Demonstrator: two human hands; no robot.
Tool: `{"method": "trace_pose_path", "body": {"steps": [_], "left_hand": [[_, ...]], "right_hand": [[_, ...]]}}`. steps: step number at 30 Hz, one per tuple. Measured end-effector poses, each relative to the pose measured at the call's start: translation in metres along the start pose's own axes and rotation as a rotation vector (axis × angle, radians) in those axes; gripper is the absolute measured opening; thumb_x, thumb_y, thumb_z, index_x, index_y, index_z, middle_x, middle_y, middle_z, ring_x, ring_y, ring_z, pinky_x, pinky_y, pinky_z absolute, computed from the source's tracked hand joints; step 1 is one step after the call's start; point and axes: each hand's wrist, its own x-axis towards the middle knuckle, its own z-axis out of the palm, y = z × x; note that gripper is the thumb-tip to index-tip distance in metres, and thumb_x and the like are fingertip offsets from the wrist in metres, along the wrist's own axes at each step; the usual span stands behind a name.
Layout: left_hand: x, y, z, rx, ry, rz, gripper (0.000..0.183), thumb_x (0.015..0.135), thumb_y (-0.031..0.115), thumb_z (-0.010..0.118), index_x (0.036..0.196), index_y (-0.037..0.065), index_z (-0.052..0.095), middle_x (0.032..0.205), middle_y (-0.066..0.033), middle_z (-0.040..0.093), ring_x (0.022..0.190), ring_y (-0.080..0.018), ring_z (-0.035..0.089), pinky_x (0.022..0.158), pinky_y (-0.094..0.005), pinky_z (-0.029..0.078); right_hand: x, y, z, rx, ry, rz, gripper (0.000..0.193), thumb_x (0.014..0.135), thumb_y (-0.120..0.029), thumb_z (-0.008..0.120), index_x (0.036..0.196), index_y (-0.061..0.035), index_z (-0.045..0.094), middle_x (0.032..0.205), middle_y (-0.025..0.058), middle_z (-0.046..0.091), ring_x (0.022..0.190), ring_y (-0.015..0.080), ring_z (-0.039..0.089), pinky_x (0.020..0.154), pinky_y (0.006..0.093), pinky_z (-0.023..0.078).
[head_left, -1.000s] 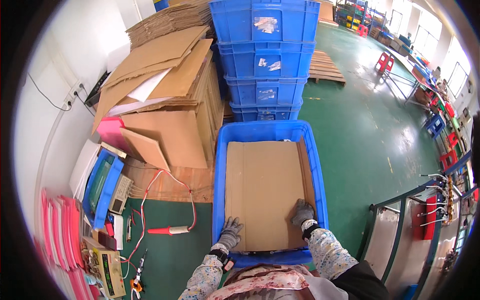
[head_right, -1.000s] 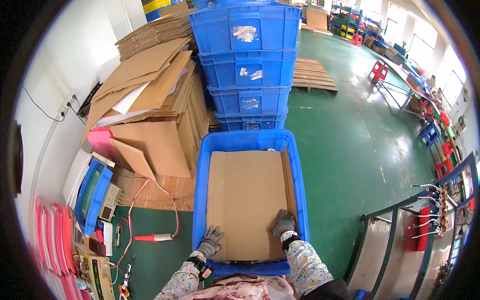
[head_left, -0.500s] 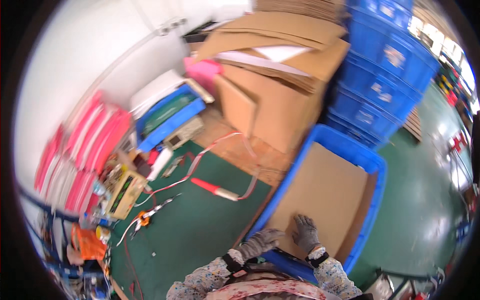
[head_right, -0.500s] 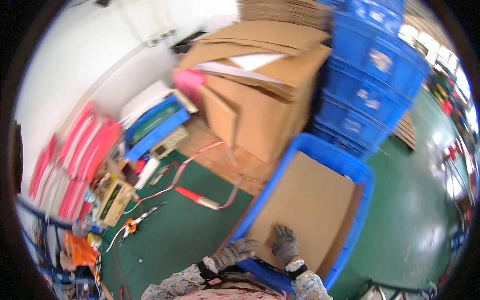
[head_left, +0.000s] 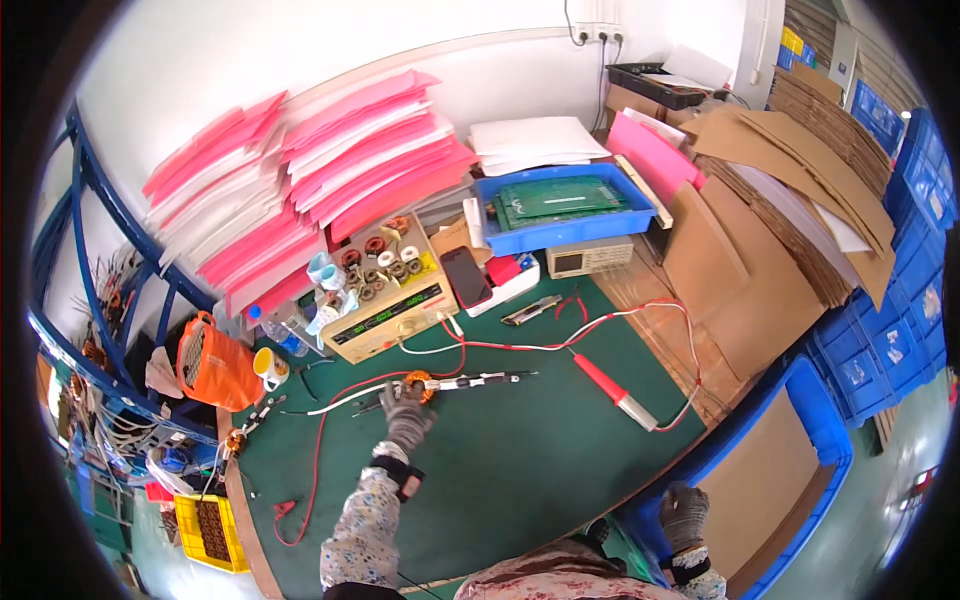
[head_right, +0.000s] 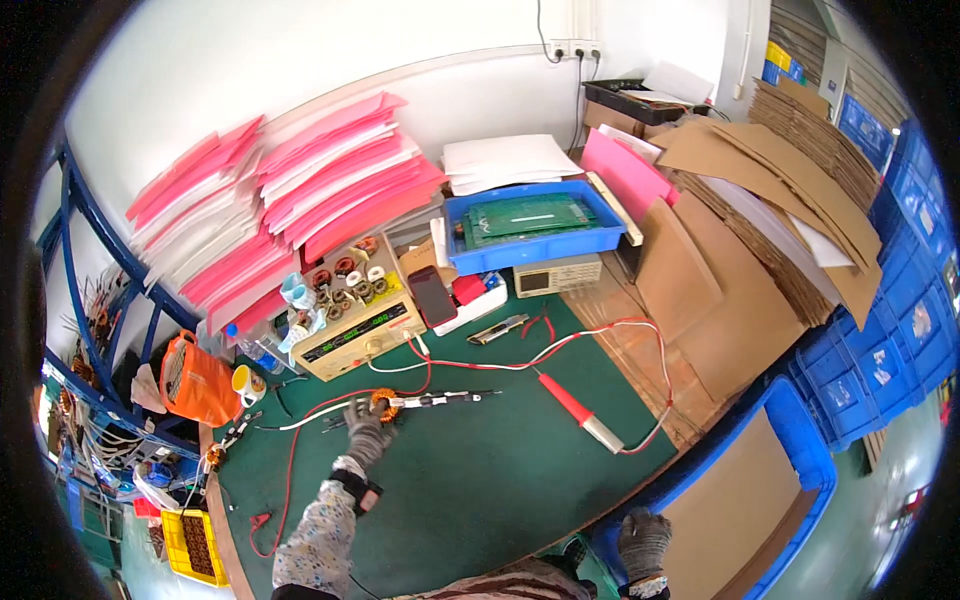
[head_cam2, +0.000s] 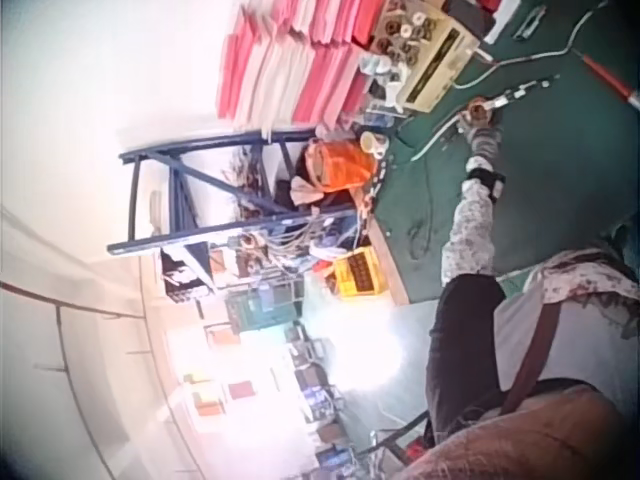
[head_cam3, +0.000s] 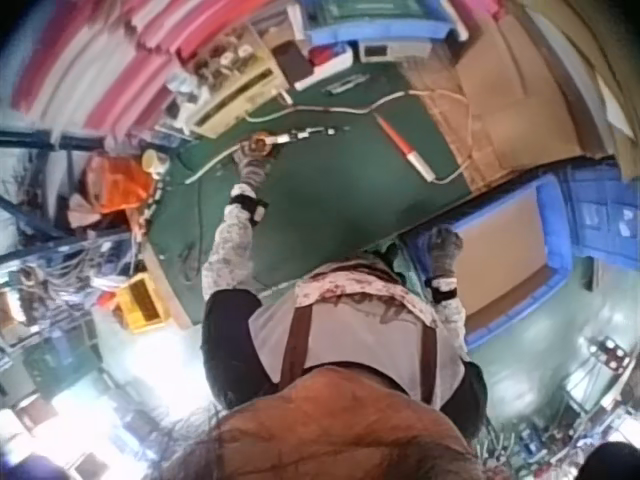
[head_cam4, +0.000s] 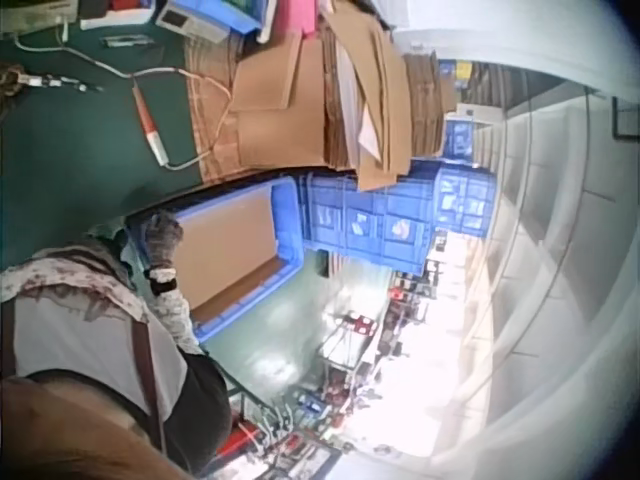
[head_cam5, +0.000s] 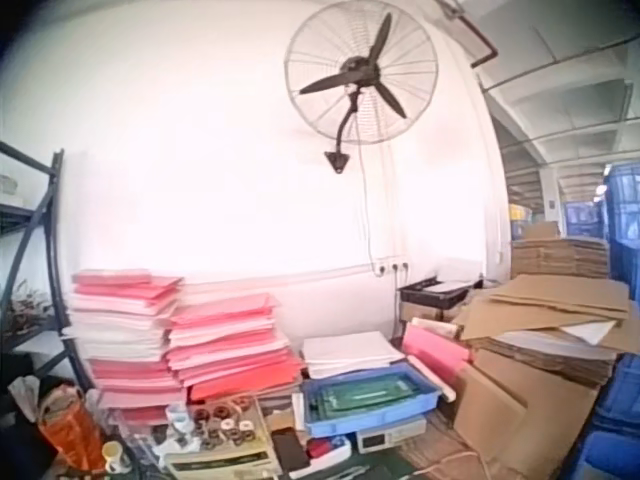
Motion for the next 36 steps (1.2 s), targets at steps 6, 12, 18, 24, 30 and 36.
{"method": "trace_pose_path", "body": {"steps": [6,12,18,24,30,36], "left_hand": [[0.061,-0.079,0.042,0.02,-0.137,0.052,0.08,0.064,0.037,0.066,0.133,0.016,0.032,0.138,-0.0131,0.03,0.13,-0.0328,0.02,0.107,-0.0493,0.009],[0.102,-0.067,0.03,0.018,-0.462,-0.049,0.066,0.062,0.024,0.07,0.122,0.016,0.045,0.128,-0.012,0.044,0.114,-0.0302,0.047,0.09,-0.0437,0.043],[0.031,-0.087,0.046,-0.56,-0.327,0.385,0.038,0.063,0.035,0.068,0.088,0.006,0.063,0.078,-0.0113,0.065,0.071,-0.0256,0.062,0.062,-0.0368,0.048],[-0.092,-0.017,-0.037,-1.088,-0.89,0.496,0.035,0.076,0.026,0.062,0.096,-0.002,0.058,0.066,-0.0013,0.057,0.059,-0.0096,0.052,0.053,-0.0266,0.043],[-0.122,0.014,-0.045,-0.685,-0.776,0.885,0.045,0.074,0.028,0.063,0.109,0.002,0.053,0.085,-0.0123,0.062,0.078,-0.0216,0.059,0.07,-0.0336,0.047],[-0.157,0.065,-0.045,-0.614,-0.71,0.862,0.056,0.069,0.037,0.069,0.112,0.005,0.051,0.093,-0.0149,0.06,0.083,-0.0281,0.058,0.075,-0.0395,0.044]], "right_hand": [[0.026,-0.104,0.005,0.146,-0.074,-0.252,0.01,0.07,-0.02,0.056,0.071,-0.0094,0.056,0.064,0.0108,0.056,0.065,0.0323,0.055,0.061,0.0441,0.04],[0.048,-0.19,0.016,0.11,-0.368,-0.545,0.008,0.074,-0.018,0.054,0.076,-0.0105,0.057,0.063,0.0096,0.057,0.065,0.0312,0.056,0.064,0.0434,0.041],[0.065,-0.236,0.03,0.13,-0.144,-0.747,0.029,0.076,-0.02,0.055,0.104,-0.011,0.054,0.091,0.0053,0.06,0.086,0.0266,0.056,0.08,0.0418,0.04],[0.067,-0.242,0.06,0.039,0.107,-1.059,0.04,0.074,-0.024,0.052,0.112,-0.0105,0.053,0.101,0.0039,0.058,0.094,0.0234,0.055,0.088,0.0401,0.036],[0.061,-0.203,0.007,-0.293,-1.225,-0.787,0.05,0.068,-0.037,0.063,0.105,-0.0053,0.056,0.091,0.0141,0.062,0.085,0.0303,0.059,0.075,0.0405,0.044],[0.021,-0.082,0.01,0.488,-0.687,-0.651,0.042,0.063,-0.041,0.069,0.077,-0.0024,0.059,0.069,0.0191,0.059,0.07,0.0355,0.059,0.06,0.043,0.046]]}}
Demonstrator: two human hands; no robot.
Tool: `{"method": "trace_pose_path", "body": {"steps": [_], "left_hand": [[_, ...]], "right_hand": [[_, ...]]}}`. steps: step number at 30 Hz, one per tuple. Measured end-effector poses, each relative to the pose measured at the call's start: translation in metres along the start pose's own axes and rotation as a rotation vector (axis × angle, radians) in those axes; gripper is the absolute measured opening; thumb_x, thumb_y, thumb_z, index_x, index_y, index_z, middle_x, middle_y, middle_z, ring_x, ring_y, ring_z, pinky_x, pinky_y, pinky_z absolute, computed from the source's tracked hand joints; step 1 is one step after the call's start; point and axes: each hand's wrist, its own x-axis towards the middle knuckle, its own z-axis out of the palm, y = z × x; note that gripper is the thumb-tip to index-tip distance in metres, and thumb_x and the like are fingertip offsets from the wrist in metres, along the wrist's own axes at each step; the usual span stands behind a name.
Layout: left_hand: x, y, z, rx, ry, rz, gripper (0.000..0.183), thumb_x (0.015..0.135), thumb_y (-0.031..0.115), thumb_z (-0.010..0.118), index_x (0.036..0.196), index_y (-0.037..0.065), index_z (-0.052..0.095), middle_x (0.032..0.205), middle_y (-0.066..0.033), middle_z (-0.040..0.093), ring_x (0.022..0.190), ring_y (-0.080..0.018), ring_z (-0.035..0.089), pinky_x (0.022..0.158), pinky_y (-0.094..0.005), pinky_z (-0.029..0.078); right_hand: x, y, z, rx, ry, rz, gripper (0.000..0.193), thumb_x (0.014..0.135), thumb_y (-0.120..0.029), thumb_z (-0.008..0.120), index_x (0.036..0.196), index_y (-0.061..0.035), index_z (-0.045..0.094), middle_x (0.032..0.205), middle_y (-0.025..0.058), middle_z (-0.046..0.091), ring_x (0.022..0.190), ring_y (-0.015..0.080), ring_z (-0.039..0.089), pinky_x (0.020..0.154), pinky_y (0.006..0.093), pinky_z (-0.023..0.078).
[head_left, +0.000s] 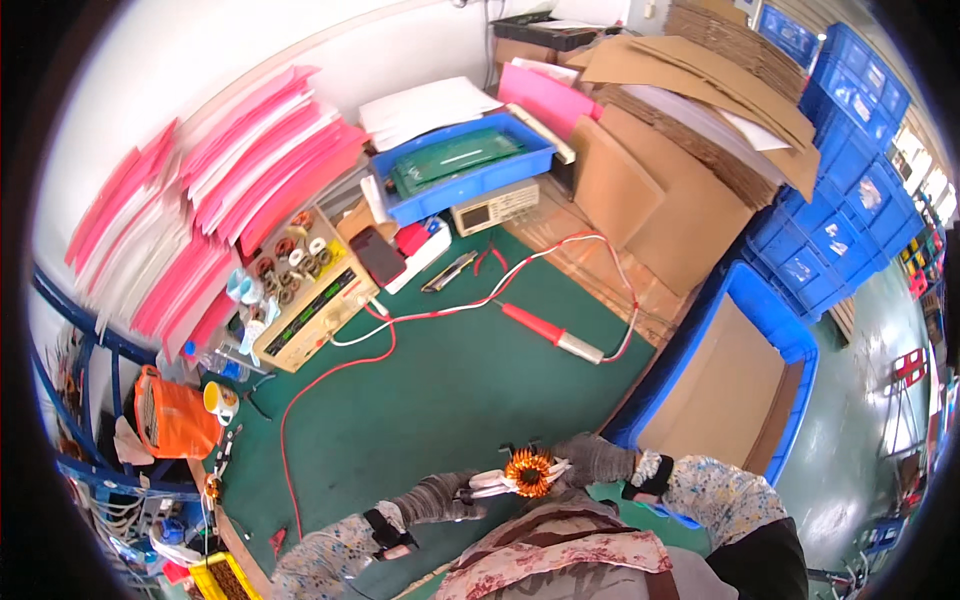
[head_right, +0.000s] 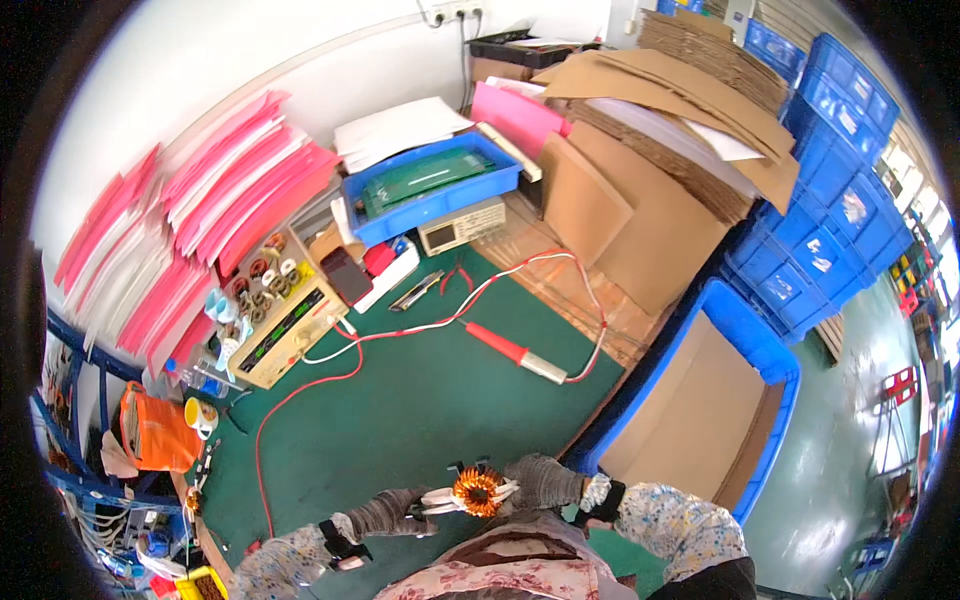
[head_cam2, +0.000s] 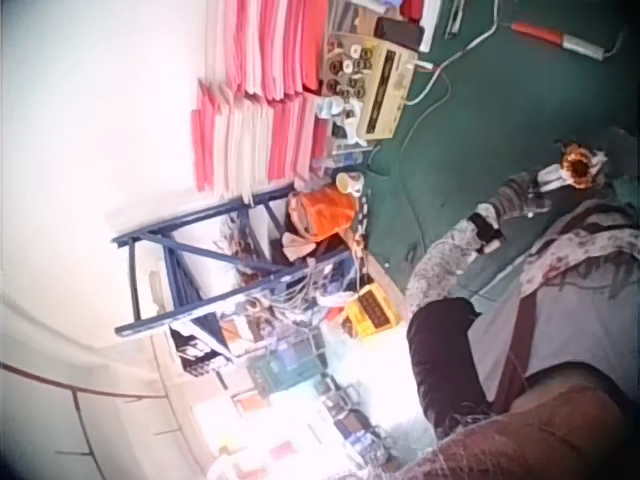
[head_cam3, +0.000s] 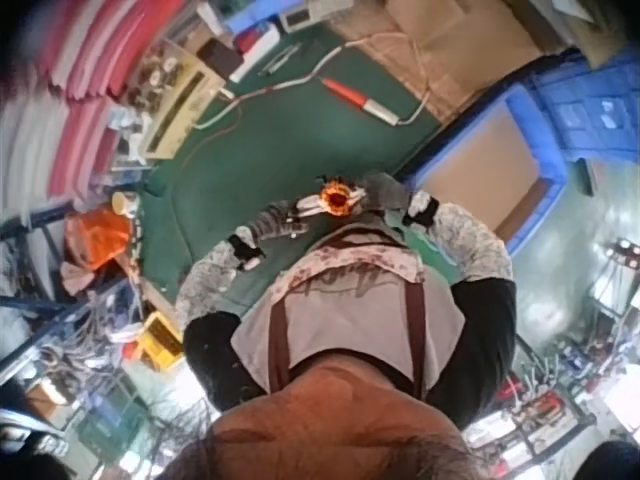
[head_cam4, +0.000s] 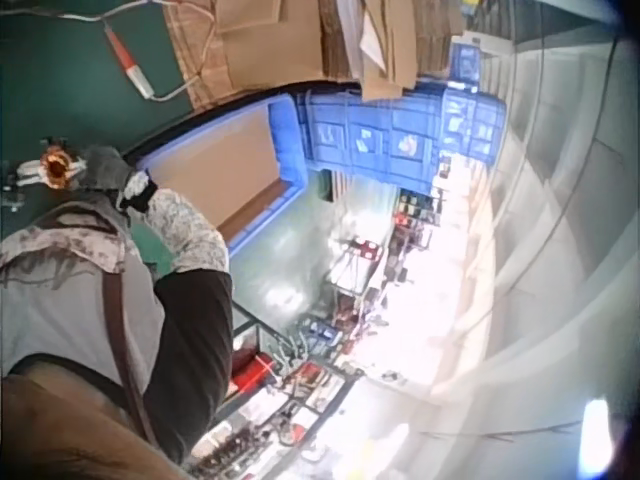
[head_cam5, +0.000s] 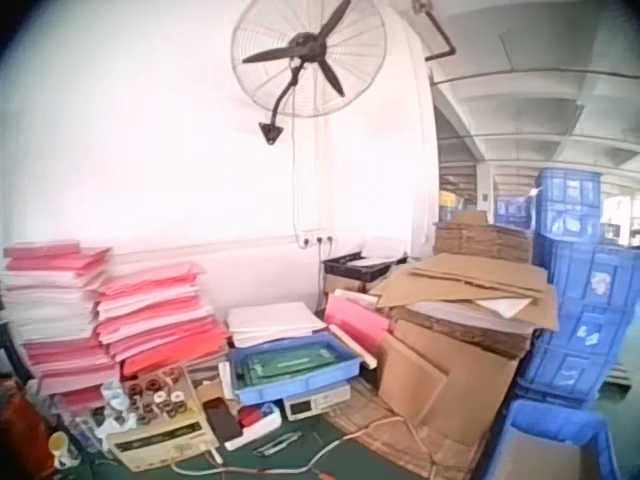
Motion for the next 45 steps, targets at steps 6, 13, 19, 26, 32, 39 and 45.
{"method": "trace_pose_path", "body": {"steps": [6,13,19,26,32,39,45], "left_hand": [[0.052,0.071,0.017,-0.749,0.178,0.321,0.058,0.078,0.028,0.066,0.124,0.007,0.037,0.092,-0.0077,0.059,0.082,-0.0195,0.057,0.078,-0.0297,0.047],[0.081,0.212,0.005,-1.012,0.086,0.317,0.064,0.08,0.029,0.064,0.129,0.009,0.027,0.088,-0.0043,0.057,0.078,-0.0118,0.057,0.069,-0.025,0.048],[0.127,0.223,0.016,-0.913,0.152,0.619,0.078,0.071,0.032,0.072,0.13,0.007,0.028,0.104,-0.0054,0.044,0.09,-0.0134,0.048,0.081,-0.0281,0.042],[0.172,0.29,0.079,-0.838,0.358,0.848,0.056,0.081,0.043,0.056,0.12,0.005,0.046,0.1,-0.0113,0.056,0.084,-0.0188,0.055,0.069,-0.0312,0.046],[0.184,0.245,0.079,-0.393,0.405,0.755,0.077,0.077,0.032,0.066,0.131,0.003,0.021,0.121,-0.0118,0.037,0.112,-0.02,0.039,0.093,-0.0353,0.035],[0.164,0.192,0.072,-0.407,0.275,0.284,0.026,0.087,0.018,0.054,0.109,0.003,0.053,0.097,-0.0044,0.058,0.091,-0.0135,0.054,0.08,-0.0279,0.044],[0.152,0.194,0.087,-0.307,0.373,0.202,0.022,0.086,0.015,0.055,0.104,0.003,0.056,0.09,-0.0083,0.061,0.082,-0.0161,0.058,0.074,-0.0291,0.047]], "right_hand": [[-0.038,-0.071,-0.076,0.595,0.566,0.34,0.039,0.066,-0.034,0.075,0.086,-0.0025,0.062,0.069,0.0019,0.059,0.064,0.0086,0.049,0.056,0.0297,0.042],[-0.053,-0.067,-0.073,0.991,1.342,-0.026,0.065,0.07,-0.042,0.072,0.109,0.0026,0.046,0.096,0.0067,0.055,0.086,0.0134,0.052,0.075,0.0281,0.044],[-0.082,-0.079,-0.085,0.611,1.406,-0.148,0.09,0.052,-0.02,0.083,0.122,0.0006,0.029,0.114,0.012,0.044,0.104,0.0228,0.046,0.09,0.0348,0.039],[-0.128,-0.035,-0.112,1.304,0.966,-0.233,0.049,0.066,-0.01,0.073,0.107,-0.0027,0.047,0.085,0.0023,0.055,0.08,0.0123,0.054,0.072,0.031,0.047],[-0.19,-0.002,-0.162,-0.07,1.565,-0.03,0.078,0.063,-0.016,0.076,0.125,-0.0033,0.031,0.116,0.0151,0.047,0.107,0.0246,0.049,0.092,0.0372,0.04],[-0.245,0.099,-0.043,-0.362,0.793,0.277,0.078,0.059,-0.021,0.073,0.126,-0.0046,0.036,0.118,0.0151,0.048,0.106,0.033,0.048,0.097,0.0469,0.031],[-0.217,0.127,0.01,-0.116,0.363,0.46,0.078,0.056,-0.018,0.073,0.124,-0.0049,0.037,0.118,0.0191,0.044,0.112,0.0334,0.042,0.101,0.0393,0.027]]}}
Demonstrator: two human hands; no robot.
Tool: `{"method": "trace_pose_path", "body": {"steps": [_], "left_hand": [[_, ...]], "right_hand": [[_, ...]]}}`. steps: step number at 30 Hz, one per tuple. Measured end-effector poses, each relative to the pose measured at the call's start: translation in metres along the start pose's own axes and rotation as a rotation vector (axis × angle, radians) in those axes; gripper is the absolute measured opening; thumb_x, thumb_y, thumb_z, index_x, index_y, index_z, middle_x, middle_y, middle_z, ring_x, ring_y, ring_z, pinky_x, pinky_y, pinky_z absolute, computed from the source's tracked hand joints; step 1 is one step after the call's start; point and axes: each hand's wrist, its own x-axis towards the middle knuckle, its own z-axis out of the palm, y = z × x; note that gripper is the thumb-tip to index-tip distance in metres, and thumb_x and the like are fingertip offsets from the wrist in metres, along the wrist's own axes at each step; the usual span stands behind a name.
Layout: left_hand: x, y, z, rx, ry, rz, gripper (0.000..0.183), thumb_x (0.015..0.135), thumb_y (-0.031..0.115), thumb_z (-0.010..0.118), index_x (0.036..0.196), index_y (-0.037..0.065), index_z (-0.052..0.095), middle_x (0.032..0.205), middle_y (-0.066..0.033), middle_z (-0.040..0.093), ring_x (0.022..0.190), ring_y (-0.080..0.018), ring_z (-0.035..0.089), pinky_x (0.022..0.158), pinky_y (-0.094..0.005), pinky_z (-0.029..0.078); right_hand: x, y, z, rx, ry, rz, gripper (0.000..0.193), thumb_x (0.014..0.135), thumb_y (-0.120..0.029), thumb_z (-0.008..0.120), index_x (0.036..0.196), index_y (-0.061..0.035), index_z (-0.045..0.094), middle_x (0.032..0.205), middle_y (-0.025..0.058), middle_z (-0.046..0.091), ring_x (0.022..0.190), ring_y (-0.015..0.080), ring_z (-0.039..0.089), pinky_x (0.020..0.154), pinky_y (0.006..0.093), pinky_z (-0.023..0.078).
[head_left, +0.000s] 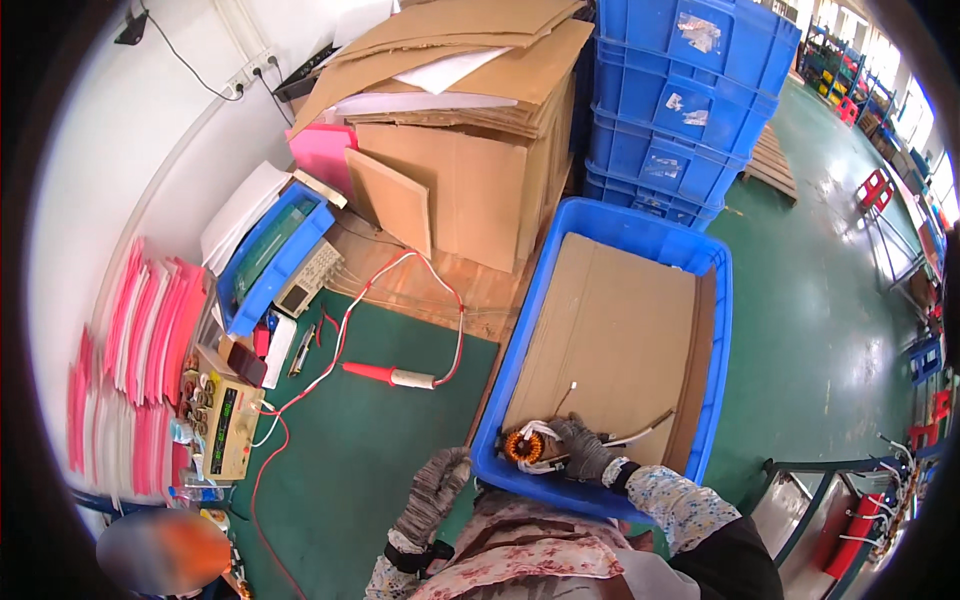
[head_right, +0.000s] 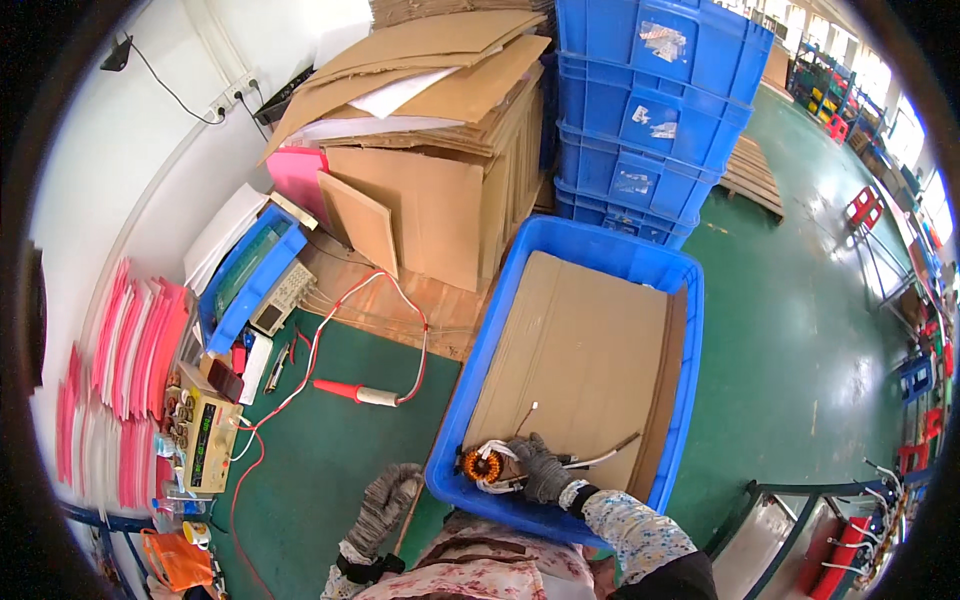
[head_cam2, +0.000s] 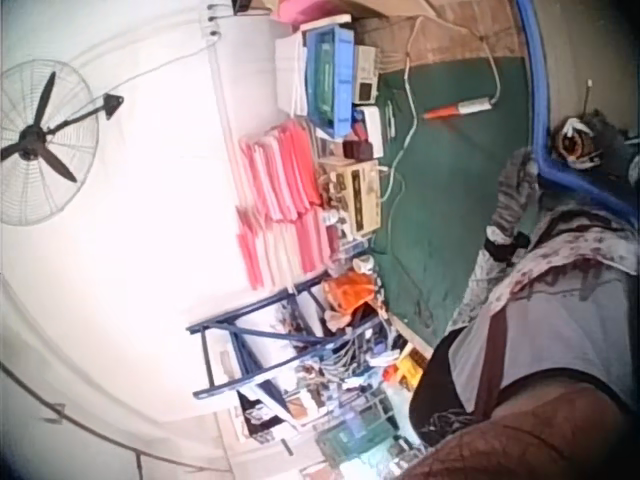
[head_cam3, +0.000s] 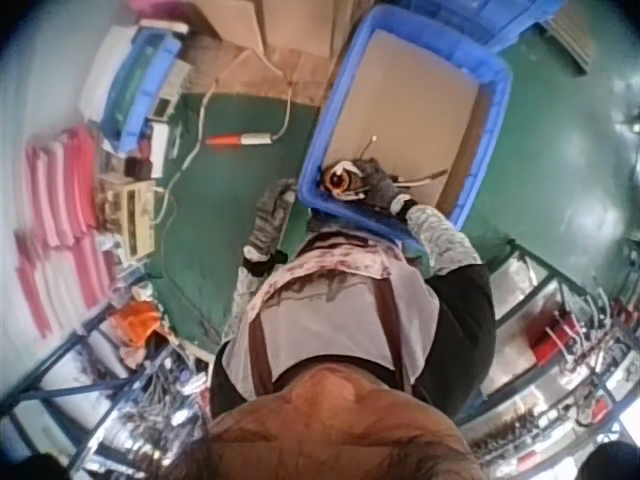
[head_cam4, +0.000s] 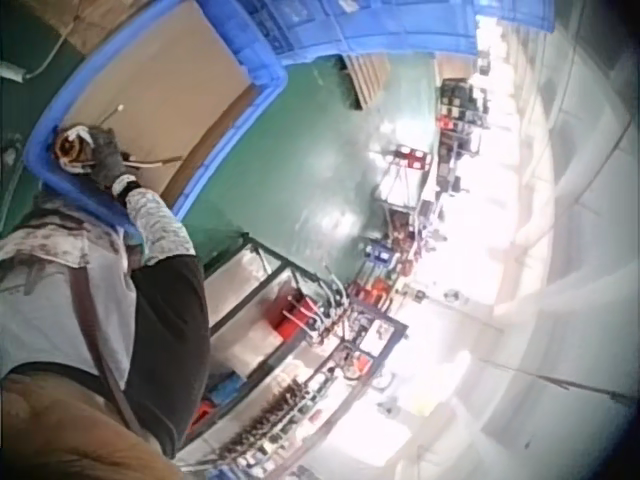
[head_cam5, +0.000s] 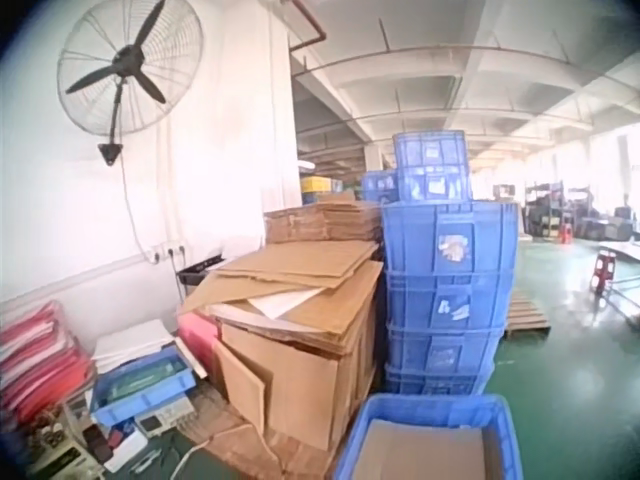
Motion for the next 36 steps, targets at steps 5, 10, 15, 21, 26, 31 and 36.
{"method": "trace_pose_path", "body": {"steps": [5,10,15,21,26,31,36], "left_hand": [[-0.005,-0.019,0.0,0.05,-0.052,-0.045,0.021,0.085,0.016,0.056,0.102,0.003,0.057,0.088,-0.01,0.062,0.082,-0.0185,0.059,0.073,-0.0307,0.047],[0.027,-0.01,0.011,0.057,-0.199,0.026,0.023,0.086,0.019,0.055,0.103,0.004,0.057,0.089,-0.0109,0.062,0.081,-0.0196,0.059,0.073,-0.0312,0.047],[0.076,-0.017,0.041,0.214,-0.484,0.303,0.03,0.087,0.03,0.051,0.104,0.006,0.057,0.095,-0.0147,0.06,0.09,-0.0274,0.057,0.079,-0.0356,0.044],[0.136,-0.071,0.107,0.454,-0.657,0.577,0.036,0.086,0.03,0.049,0.113,0.006,0.051,0.101,-0.0204,0.057,0.096,-0.0365,0.052,0.082,-0.0439,0.041],[0.15,-0.125,0.129,0.769,-0.785,0.399,0.052,0.081,0.037,0.051,0.123,0.007,0.042,0.1,-0.0272,0.055,0.091,-0.04,0.054,0.081,-0.0457,0.042],[0.162,-0.12,0.131,0.937,-0.997,0.462,0.045,0.078,0.033,0.055,0.113,0.005,0.051,0.093,-0.0228,0.059,0.088,-0.0367,0.057,0.078,-0.0448,0.044],[0.165,-0.11,0.12,0.846,-0.919,0.4,0.033,0.075,0.025,0.057,0.102,0.005,0.057,0.09,-0.0202,0.06,0.085,-0.037,0.057,0.075,-0.0448,0.045]], "right_hand": [[-0.006,-0.002,-0.015,0.454,-0.03,0.028,0.09,0.051,-0.021,0.076,0.129,-0.0054,0.033,0.126,0.02,0.04,0.12,0.0337,0.035,0.104,0.0362,0.025],[-0.007,-0.006,-0.003,0.142,0.074,0.09,0.087,0.051,-0.024,0.076,0.126,-0.0047,0.036,0.123,0.0189,0.042,0.116,0.033,0.039,0.1,0.0373,0.03],[0.001,-0.012,-0.012,0.094,-0.036,0.155,0.087,0.055,-0.026,0.075,0.128,-0.0043,0.034,0.127,0.0184,0.04,0.119,0.0328,0.037,0.102,0.0368,0.029],[0.01,-0.002,0.011,0.219,0.235,0.252,0.048,0.068,-0.029,0.064,0.109,-0.0059,0.053,0.104,0.0188,0.058,0.102,0.0348,0.052,0.087,0.0411,0.041],[0.039,0.001,0.005,-0.01,0.273,0.611,0.028,0.077,-0.021,0.053,0.101,-0.0082,0.058,0.104,0.0133,0.059,0.099,0.0311,0.055,0.086,0.0418,0.041],[0.049,0.004,0.013,-0.353,0.517,0.043,0.029,0.07,-0.019,0.056,0.097,-0.0101,0.061,0.1,0.0098,0.062,0.097,0.0252,0.058,0.09,0.04,0.038],[0.028,0.0,-0.014,-0.202,0.047,0.663,0.018,0.068,-0.024,0.059,0.081,-0.0125,0.065,0.087,0.0101,0.065,0.087,0.0267,0.061,0.077,0.042,0.044]]}}
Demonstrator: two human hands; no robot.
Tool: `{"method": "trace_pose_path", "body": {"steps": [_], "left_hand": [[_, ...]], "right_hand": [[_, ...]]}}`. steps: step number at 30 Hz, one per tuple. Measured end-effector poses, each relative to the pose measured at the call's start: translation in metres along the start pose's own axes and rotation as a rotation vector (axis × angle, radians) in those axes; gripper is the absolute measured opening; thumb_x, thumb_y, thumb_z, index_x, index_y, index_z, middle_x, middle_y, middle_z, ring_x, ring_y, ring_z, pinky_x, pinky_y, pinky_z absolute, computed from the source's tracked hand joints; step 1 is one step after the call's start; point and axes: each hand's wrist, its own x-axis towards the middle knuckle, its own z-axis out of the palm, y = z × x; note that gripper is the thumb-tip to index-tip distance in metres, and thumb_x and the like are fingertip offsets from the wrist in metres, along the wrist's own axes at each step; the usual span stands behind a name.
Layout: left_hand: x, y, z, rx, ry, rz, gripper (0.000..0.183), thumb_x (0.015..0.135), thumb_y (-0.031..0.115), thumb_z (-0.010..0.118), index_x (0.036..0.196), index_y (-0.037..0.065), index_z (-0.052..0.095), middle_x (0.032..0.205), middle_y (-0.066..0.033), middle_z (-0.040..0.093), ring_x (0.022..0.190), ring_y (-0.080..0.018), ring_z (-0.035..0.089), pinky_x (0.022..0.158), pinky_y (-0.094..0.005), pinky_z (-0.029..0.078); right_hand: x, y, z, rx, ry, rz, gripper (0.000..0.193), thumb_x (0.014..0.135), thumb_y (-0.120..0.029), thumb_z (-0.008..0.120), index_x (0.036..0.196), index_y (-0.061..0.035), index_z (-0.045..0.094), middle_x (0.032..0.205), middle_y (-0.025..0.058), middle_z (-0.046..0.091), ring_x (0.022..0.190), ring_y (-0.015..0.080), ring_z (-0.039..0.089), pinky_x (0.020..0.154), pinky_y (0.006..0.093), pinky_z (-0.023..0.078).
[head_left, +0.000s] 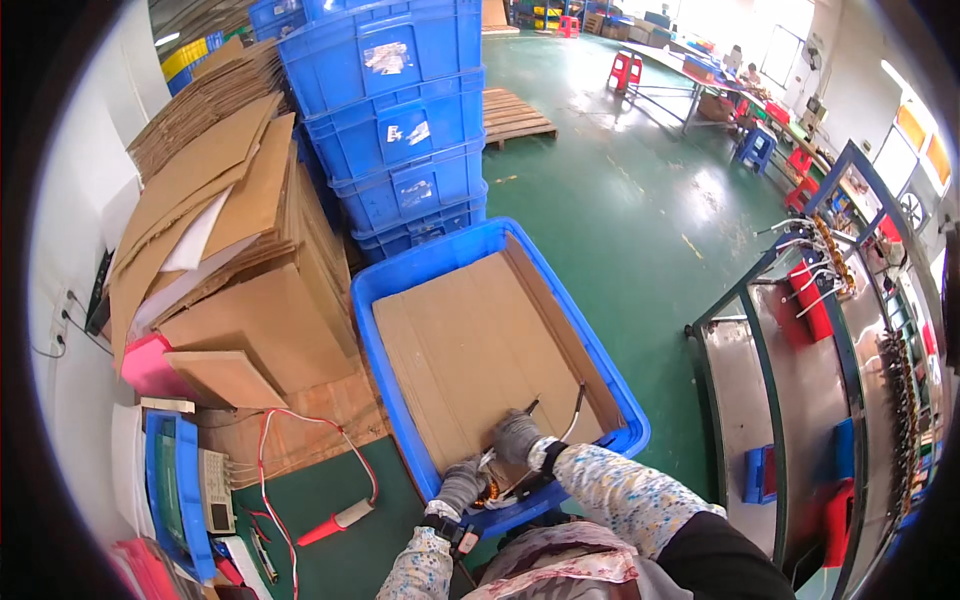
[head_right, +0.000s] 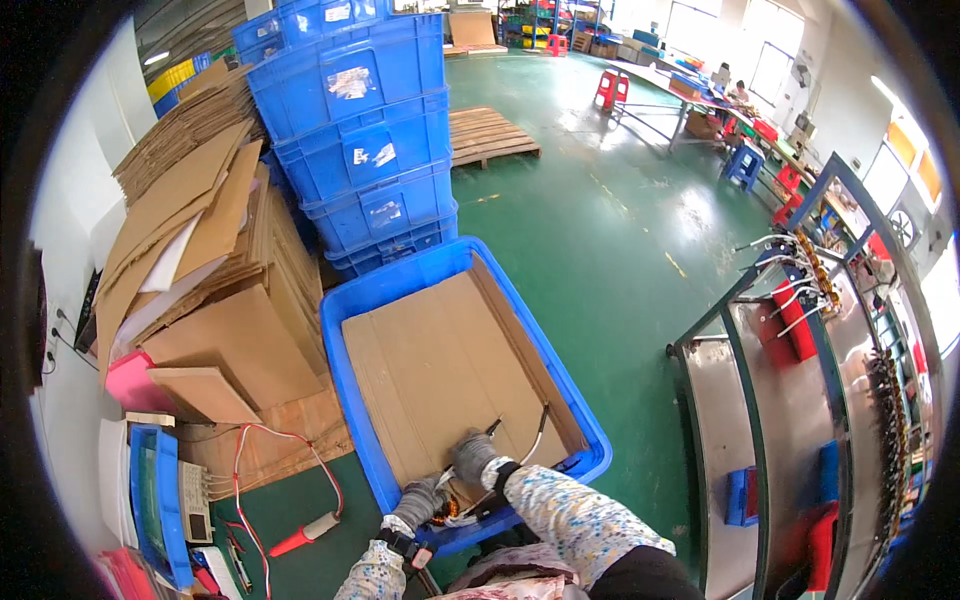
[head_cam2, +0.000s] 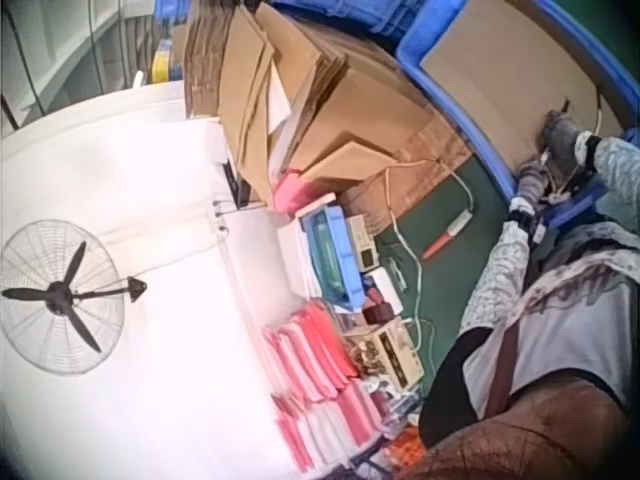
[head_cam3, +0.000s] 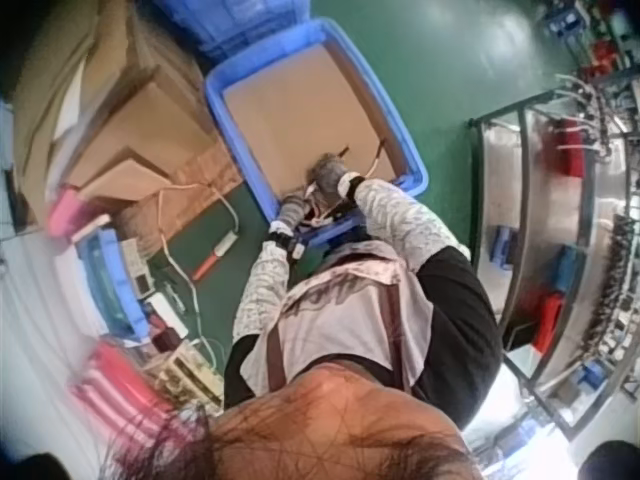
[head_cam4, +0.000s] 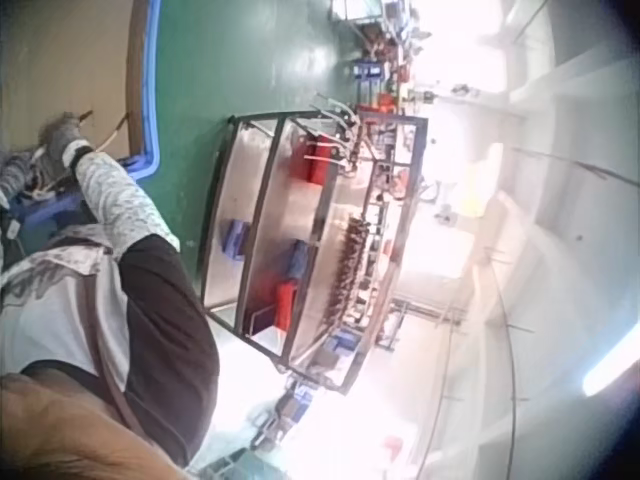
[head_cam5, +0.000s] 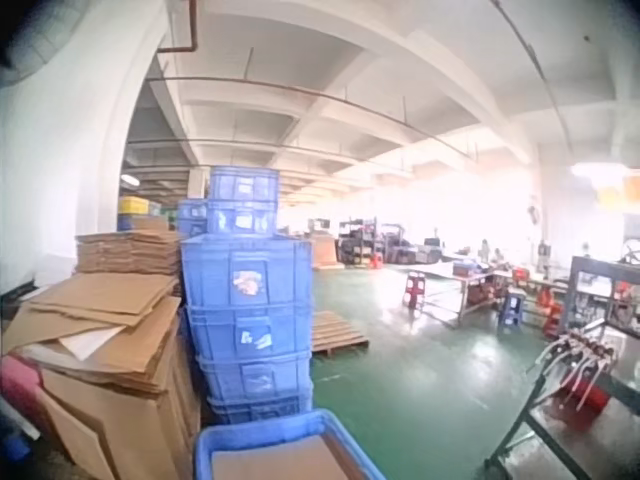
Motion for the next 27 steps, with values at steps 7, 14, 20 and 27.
{"method": "trace_pose_path", "body": {"steps": [7,14,20,27], "left_hand": [[0.015,-0.004,0.014,0.05,0.043,0.182,0.034,0.076,0.021,0.053,0.108,0.011,0.055,0.101,-0.0187,0.058,0.093,-0.0345,0.055,0.081,-0.0436,0.041],[0.042,-0.063,0.039,0.12,-0.138,0.096,0.046,0.077,0.028,0.054,0.117,0.005,0.049,0.117,-0.0161,0.048,0.109,-0.0322,0.042,0.091,-0.0437,0.031],[0.053,-0.048,0.016,0.189,-0.196,-0.162,0.044,0.081,0.04,0.057,0.107,0.004,0.057,0.084,-0.013,0.06,0.068,-0.023,0.057,0.058,-0.0353,0.046],[0.045,0.073,-0.032,0.229,-0.228,-0.321,0.031,0.071,0.015,0.065,0.1,0.007,0.058,0.091,-0.0115,0.061,0.08,-0.0242,0.057,0.065,-0.0358,0.046]], "right_hand": [[-0.03,0.032,0.019,0.205,-0.241,0.207,0.031,0.071,-0.036,0.057,0.086,-0.0119,0.068,0.09,0.0126,0.064,0.087,0.0266,0.061,0.074,0.0422,0.048],[-0.02,0.027,0.055,0.102,0.163,0.028,0.029,0.066,-0.024,0.06,0.088,-0.0052,0.062,0.094,0.0125,0.061,0.087,0.0304,0.059,0.074,0.038,0.048],[-0.158,0.103,0.046,0.496,0.877,-0.456,0.027,0.084,-0.02,0.054,0.107,-0.0088,0.055,0.094,0.0118,0.06,0.088,0.0176,0.058,0.073,0.0328,0.047],[-0.38,0.22,0.098,0.501,0.689,0.246,0.036,0.083,-0.021,0.048,0.117,-0.0091,0.049,0.11,0.0124,0.056,0.1,0.0298,0.052,0.086,0.04,0.041]]}}
